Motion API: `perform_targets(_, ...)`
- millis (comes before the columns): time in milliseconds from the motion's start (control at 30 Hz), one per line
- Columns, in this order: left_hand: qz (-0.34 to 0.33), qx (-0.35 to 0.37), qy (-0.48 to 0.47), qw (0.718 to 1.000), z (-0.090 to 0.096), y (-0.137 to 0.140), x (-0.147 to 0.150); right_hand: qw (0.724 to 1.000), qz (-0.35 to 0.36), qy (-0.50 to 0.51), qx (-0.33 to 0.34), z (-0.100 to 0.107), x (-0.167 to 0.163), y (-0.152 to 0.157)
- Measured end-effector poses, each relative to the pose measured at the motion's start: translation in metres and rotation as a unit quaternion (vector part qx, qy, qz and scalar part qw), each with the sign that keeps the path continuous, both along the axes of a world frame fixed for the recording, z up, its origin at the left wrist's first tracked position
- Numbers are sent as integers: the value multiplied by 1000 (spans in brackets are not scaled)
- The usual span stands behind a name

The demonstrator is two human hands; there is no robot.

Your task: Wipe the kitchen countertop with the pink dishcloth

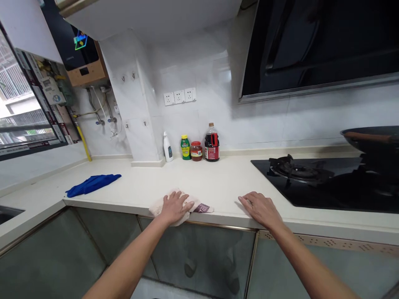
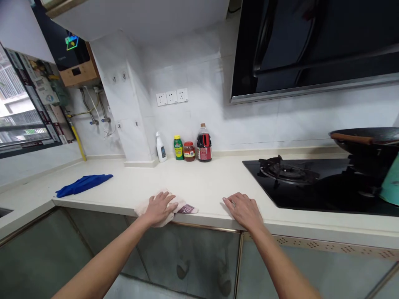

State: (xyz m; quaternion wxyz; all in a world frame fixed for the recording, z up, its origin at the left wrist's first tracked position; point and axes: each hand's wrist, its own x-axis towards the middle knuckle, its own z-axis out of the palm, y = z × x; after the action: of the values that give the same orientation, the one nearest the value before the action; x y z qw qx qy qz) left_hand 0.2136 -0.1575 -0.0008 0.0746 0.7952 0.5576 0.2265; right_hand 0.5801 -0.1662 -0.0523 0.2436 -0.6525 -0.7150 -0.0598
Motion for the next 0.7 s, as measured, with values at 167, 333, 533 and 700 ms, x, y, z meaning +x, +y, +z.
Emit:
perform_targets(167, -79, 15, -51, 995, -7, -9, 54, 1000, -13, -3, -1, 1, 1, -3)
perform_targets(333, -252, 14, -71, 965, -22, -27, 142, 999, -28, -9, -17, 5, 5, -6)
perform_targets(533, -292, 36, -61, 954, -32, -21, 163, 999, -23, -5, -42, 10, 12, -11)
perform_targets(700, -229, 42, -9, 973, -31, -13, 121, 998, -22, -11, -61, 11, 15, -11)
